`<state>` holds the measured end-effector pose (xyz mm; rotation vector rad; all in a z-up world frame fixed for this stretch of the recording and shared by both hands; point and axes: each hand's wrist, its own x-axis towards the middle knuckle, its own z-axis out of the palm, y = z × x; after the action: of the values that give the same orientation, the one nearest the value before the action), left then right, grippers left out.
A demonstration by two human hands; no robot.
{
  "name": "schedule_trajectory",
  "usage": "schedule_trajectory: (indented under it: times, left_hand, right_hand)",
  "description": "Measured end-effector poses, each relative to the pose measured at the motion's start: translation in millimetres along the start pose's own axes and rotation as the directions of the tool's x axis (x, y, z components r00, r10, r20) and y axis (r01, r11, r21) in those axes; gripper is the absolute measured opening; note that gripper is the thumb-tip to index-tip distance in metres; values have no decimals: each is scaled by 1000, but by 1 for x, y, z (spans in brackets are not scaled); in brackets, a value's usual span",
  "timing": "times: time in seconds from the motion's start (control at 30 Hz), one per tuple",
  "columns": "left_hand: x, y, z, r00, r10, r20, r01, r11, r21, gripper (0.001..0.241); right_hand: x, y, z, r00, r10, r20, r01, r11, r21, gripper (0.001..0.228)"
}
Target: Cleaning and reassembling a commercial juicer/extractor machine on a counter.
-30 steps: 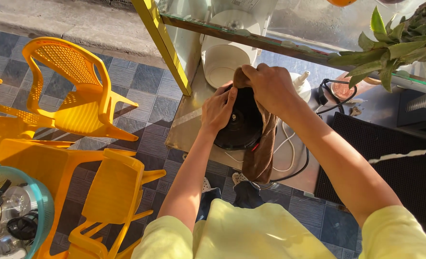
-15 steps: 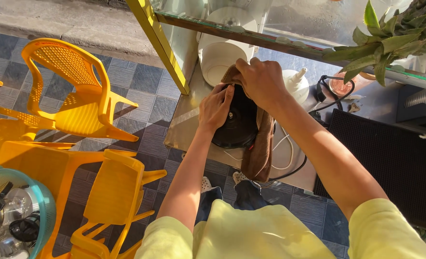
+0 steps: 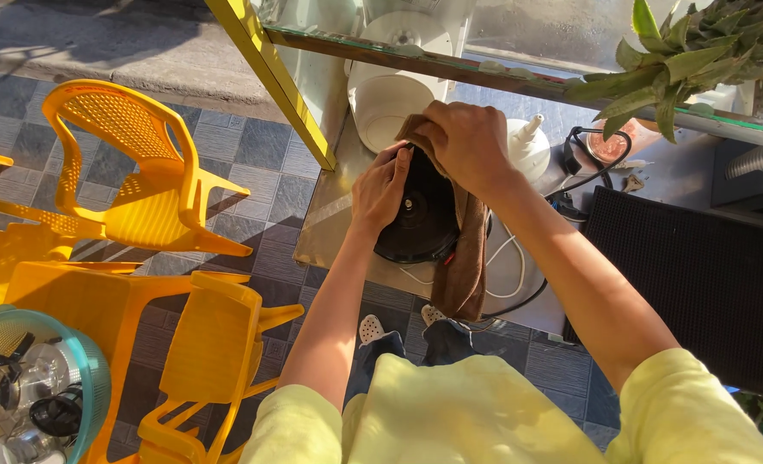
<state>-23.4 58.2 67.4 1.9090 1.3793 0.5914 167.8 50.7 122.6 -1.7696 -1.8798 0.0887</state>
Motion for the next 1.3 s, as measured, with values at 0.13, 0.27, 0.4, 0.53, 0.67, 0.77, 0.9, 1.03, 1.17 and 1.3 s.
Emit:
schedule_trajectory:
  times: [0.13, 0.27, 0.4, 0.53, 0.67, 0.77, 0.9, 1.03, 1.17, 1.3]
  left_hand:
    - [2, 3, 0, 1000, -8, 3, 8, 999, -42, 80]
    - [3, -5, 6, 1000, 20, 14, -20, 1000, -10, 82]
    - [6, -13, 10, 1000, -8, 25, 7, 999, 41, 82]
    - [6, -6, 6, 998, 55, -8, -55, 998, 39, 81]
    - [6, 2, 2, 999, 44, 7, -44, 999, 21, 77]
    - [-2, -2, 6, 998, -36, 54, 30, 995, 100, 76]
    - [8, -2, 6, 999, 45, 11, -46, 998, 50, 73]
    - [5, 1, 3, 999, 35, 13, -35, 999, 31, 72]
    - [7, -2, 4, 999, 23, 24, -24, 998, 65, 73]
    - [2, -6, 8, 998, 65, -6, -65, 998, -14, 77]
  right_hand:
    - [-22, 92, 27, 879, 291, 377, -344, -160, 925, 27]
    - [-9, 45, 8, 899, 198, 389, -393, -22, 919, 30]
    - [6, 6, -1, 949, 89, 302, -291, 615, 733, 42]
    - [-26, -12, 3, 990, 112, -86, -69, 916, 395, 49]
    - [-40, -32, -8, 969, 137, -204, -64, 943, 326, 46]
    - [-34, -39, 2, 971, 149, -187, -143, 989, 45, 37]
    - [-35, -30, 8, 942, 45, -331, -21, 997, 74, 39]
    - [-33, -32, 9, 923, 79, -376, -29, 990, 136, 29]
    - [-36, -27, 5, 924, 27, -382, 30, 989, 143, 33]
    - [-53, 13, 2, 937, 160, -310, 35, 841, 540, 31]
